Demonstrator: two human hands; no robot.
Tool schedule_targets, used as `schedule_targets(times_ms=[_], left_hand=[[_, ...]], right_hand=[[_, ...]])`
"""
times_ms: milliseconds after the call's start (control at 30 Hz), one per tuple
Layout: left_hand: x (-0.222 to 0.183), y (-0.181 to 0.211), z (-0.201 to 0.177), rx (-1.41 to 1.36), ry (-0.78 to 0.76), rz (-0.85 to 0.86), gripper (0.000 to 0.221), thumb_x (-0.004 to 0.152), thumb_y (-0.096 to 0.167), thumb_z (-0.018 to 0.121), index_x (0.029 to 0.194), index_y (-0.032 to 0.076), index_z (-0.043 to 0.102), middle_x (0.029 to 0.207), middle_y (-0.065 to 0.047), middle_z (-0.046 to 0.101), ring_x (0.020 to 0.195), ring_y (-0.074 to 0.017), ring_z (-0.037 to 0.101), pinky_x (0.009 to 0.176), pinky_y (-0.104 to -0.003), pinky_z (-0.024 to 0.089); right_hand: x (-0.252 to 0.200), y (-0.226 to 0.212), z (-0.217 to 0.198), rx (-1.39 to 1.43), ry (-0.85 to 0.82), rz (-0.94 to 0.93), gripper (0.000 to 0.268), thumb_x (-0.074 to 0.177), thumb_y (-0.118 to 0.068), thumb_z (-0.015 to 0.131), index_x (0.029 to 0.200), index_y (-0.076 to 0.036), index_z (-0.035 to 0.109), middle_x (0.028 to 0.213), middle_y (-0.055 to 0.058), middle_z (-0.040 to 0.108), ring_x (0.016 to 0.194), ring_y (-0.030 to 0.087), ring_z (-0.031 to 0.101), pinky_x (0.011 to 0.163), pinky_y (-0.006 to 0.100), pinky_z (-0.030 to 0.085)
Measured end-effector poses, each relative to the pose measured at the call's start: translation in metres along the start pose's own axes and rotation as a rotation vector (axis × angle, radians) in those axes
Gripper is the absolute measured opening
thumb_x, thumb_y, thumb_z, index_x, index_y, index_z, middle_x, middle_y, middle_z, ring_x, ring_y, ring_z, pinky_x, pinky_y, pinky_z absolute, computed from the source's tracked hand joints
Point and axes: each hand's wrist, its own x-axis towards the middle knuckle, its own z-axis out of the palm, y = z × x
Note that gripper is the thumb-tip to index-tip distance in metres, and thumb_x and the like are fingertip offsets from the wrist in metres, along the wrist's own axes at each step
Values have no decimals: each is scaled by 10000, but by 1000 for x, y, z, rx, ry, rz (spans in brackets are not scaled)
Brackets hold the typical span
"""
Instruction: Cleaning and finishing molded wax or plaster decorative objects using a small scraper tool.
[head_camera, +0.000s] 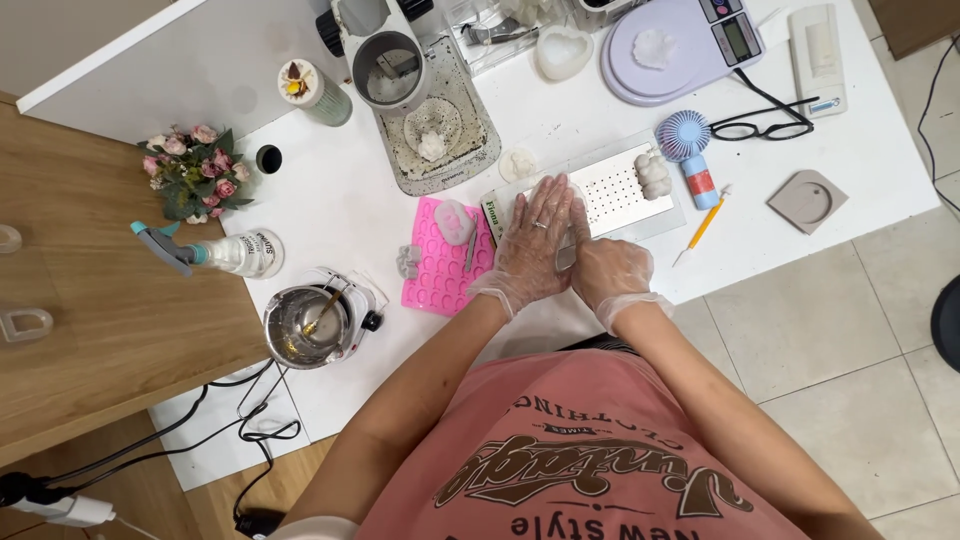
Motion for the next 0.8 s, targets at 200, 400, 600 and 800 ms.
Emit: schedule_targets(times_ms=[200, 400, 600, 800], left_hand=[[1, 3, -9, -23, -48, -18, 1158, 756, 571, 697, 1596, 5, 135, 1693, -149, 76, 1581, -315, 31, 1278, -548, 65], [0, -8, 25, 37, 143, 49, 1094, 856, 566, 660, 1615, -18, 132, 1711, -180, 67, 1601, -340, 28, 1286, -559, 50], [2, 2, -8, 57, -73, -17, 1162, 798, 617, 661, 1605, -20, 120, 1699, -168, 61, 1586, -329, 23, 1275, -544, 45], [0, -3, 8, -42, 50, 5, 1218, 757, 660, 675, 1626, 25, 104, 1710, -145, 84, 1590, -310, 31, 1284, -559, 63]], right_hand=[[-6, -7, -9, -33, 4, -31, 884, 898, -233, 609, 1627, -37, 149, 921, 145, 758, 861, 318, 740, 703, 439, 578], [13, -5, 38, -46, 65, -25, 694, 956, -182, 565, 1561, 48, 315, 918, 132, 769, 848, 312, 757, 679, 444, 587], [-1, -10, -26, 54, 73, -9, 845, 883, -200, 619, 1602, -1, 223, 900, 176, 753, 839, 344, 735, 691, 455, 572], [17, 6, 0, 31, 82, -50, 783, 871, -210, 657, 1565, -68, 321, 951, 159, 757, 894, 333, 734, 743, 455, 575]])
